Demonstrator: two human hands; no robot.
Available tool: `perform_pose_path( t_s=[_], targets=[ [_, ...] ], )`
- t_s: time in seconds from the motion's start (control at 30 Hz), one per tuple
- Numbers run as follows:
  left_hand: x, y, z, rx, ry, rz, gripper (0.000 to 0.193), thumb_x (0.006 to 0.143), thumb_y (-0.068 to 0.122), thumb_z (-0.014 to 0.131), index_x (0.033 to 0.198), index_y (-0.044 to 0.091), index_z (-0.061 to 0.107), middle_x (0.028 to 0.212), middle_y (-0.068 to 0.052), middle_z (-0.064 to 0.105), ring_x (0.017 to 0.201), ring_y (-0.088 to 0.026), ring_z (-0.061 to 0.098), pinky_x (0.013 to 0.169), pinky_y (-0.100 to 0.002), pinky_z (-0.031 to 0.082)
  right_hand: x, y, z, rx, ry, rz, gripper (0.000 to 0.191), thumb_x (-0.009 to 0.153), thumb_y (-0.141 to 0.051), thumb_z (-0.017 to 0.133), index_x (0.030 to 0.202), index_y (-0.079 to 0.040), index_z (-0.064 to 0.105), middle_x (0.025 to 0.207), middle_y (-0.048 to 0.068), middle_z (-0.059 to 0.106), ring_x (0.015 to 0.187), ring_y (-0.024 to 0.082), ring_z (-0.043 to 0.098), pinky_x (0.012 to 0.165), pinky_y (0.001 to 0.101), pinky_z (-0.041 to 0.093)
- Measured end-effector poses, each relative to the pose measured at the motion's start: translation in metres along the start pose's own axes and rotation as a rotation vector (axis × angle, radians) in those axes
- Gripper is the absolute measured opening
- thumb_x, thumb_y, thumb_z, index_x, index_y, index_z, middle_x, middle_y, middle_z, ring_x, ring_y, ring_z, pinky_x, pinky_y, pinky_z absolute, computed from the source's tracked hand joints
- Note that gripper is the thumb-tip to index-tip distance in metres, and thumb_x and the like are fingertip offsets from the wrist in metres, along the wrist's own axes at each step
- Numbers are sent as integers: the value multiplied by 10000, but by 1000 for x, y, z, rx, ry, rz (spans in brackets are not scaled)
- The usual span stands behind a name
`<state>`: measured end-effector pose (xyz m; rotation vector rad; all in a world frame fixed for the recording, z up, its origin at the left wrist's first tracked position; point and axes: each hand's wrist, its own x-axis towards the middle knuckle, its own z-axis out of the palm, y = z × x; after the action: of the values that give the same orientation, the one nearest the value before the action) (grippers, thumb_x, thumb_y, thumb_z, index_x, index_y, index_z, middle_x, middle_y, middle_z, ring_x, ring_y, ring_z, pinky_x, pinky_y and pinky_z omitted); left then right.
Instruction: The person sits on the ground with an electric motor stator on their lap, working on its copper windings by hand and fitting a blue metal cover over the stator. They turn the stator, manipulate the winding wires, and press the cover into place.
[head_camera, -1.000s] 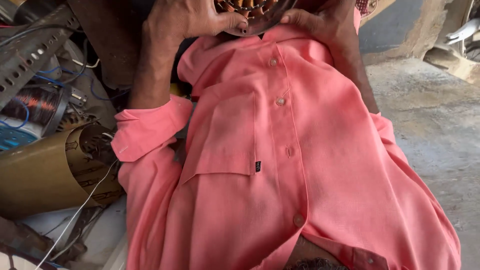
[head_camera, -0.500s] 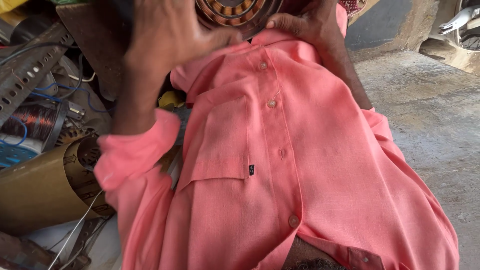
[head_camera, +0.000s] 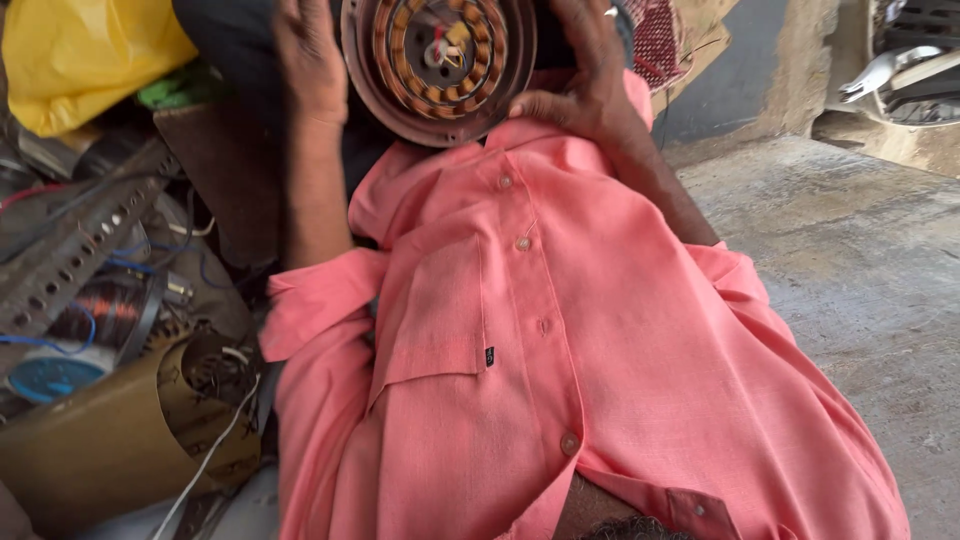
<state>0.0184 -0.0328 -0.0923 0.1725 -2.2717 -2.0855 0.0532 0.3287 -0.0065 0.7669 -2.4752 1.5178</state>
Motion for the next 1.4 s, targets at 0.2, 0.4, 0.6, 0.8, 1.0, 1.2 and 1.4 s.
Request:
perform_pose_path(
  t_s=[0.2,0.4,0.6,0.8,1.0,1.2,1.4],
  targets=[
    [-6,9,36,-119,47,158,483,1181,369,409,1430,-16,561,1319,-123,682,1244,-214,643,1107,-338,504,-3,8,0,38,-45,1,1042,818,-509,947,1593,-47,426,1518,195,519,1419,350,546,1211,434,458],
    [6,12,46,-126,107,176,410,1141,233,520,1464,-10,455,1275,-106,661,1177,-170,622,1055,-303,502,1,18,5,152,6,19,1010,813,-447,926,1572,-6,425,1496,179,556,1388,339,566,1201,425,437],
    [10,26,45,262,169,279,256,1131,206,552,1169,-9,685,1080,-80,717,994,-166,681,918,-306,546,13,17,10,150,61,84,889,824,-423,904,1498,-2,505,1396,169,633,1303,323,604,1139,414,458],
    [5,45,46,172,201,286,250,1094,185,566,1164,-25,684,1115,-102,705,992,-180,662,910,-314,533,22,10,12,130,124,137,596,913,-361,818,1371,-36,618,1232,132,698,1149,288,659,1022,391,505],
    [-6,46,48,66,152,229,280,1122,197,541,1218,-22,686,1176,-76,698,1023,-162,648,932,-298,533,26,3,17,33,269,165,371,953,-301,777,1223,-57,704,1054,93,748,956,255,700,876,358,539],
    [2,55,29,-461,35,-72,719,1004,630,420,1399,56,596,1414,-96,624,1329,-235,573,1137,-359,450,28,0,18,-6,283,222,322,944,-293,777,1162,-61,736,960,102,732,883,253,691,805,351,540],
    [10,51,25,-956,-101,-355,797,960,714,428,1401,60,542,1435,-169,603,1305,-340,584,1116,-507,467,27,-1,19,-28,305,183,307,949,-297,770,1145,-63,736,952,97,731,874,252,691,797,362,543]
  ],
)
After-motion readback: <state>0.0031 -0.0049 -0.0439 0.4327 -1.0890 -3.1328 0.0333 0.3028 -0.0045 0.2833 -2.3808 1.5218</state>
